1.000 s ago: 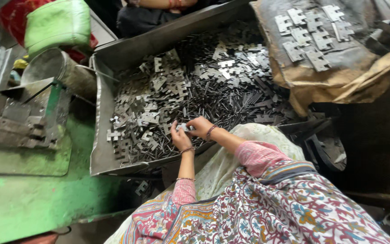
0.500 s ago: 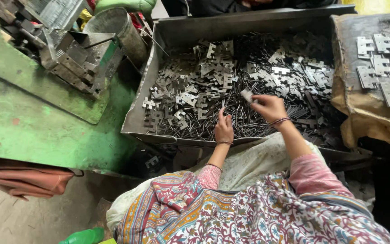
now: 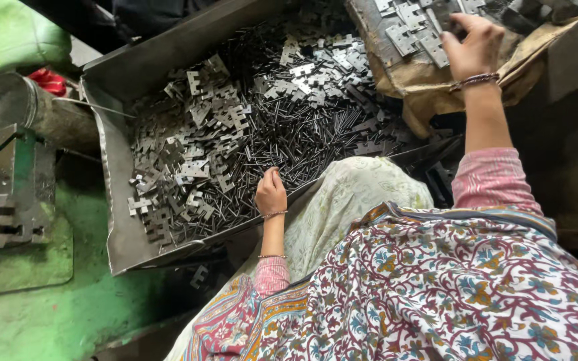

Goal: The person sits on the floor and repeatedly picks up small metal plates and nails from a large bin. They insert the nails into the holes of the plates by hand and then place the assembled units into a separate pile on the right.

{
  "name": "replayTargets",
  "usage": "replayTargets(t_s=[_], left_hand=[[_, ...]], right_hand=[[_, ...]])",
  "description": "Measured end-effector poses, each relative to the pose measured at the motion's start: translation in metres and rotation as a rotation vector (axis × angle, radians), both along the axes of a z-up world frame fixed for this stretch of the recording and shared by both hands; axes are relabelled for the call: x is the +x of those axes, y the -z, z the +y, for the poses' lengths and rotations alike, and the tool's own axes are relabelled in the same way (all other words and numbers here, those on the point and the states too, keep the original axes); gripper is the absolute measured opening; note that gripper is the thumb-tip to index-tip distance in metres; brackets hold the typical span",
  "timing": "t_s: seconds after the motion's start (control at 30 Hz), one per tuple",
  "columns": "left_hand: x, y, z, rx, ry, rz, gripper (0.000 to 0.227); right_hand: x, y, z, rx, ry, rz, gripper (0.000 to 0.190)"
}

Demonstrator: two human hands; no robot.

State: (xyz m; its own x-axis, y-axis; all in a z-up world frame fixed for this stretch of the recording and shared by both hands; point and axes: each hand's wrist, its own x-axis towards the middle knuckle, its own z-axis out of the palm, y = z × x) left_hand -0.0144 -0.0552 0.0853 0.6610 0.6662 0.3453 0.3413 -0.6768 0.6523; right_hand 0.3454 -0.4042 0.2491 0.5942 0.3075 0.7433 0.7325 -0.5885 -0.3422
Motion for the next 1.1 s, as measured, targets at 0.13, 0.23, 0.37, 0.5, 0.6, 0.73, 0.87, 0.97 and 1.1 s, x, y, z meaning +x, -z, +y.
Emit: replayTargets(t_s=[0.13, 0.23, 0.37, 0.5, 0.6, 0.73, 0.87, 0.97, 1.1], left_hand=[[0.000, -0.002, -0.003, 0.038, 0.005, 0.054, 0.021], [0.000, -0.001, -0.003, 0.065, 0.025, 0.045, 0.020], [0.001, -0.002, -0.004, 0.064, 0.018, 0.087, 0.020], [0.003, -0.002, -0.003, 0.065, 0.022, 0.128, 0.019], [0.001, -0.001, -0.003, 0.090, 0.051, 0.079, 0.018], [0.002, 0.000, -0.004, 0.086, 0.027, 0.108, 0.018], [0.001, 0.001, -0.004, 0.078, 0.033, 0.103, 0.018], [0.001, 0.000, -0.005, 0.068, 0.033, 0.098, 0.018], [0.002, -0.002, -0.005, 0.062, 0.022, 0.110, 0.018]], right_hand=[[0.043, 0.040, -0.038, -0.018, 0.222, 0.113, 0.031], [0.066, 0.074, -0.050, -0.097, 0.340, 0.155, 0.026], [0.088, 0.102, -0.049, -0.273, 0.464, 0.235, 0.020], [0.100, 0.109, -0.043, -0.431, 0.588, 0.223, 0.024], [0.099, 0.107, -0.038, -0.486, 0.640, 0.300, 0.029], [0.094, 0.098, -0.031, -0.529, 0.709, 0.278, 0.034], [0.088, 0.096, -0.033, -0.502, 0.664, 0.281, 0.035], [0.087, 0.095, -0.041, -0.399, 0.587, 0.390, 0.029], [0.092, 0.098, -0.046, -0.285, 0.500, 0.394, 0.026]])
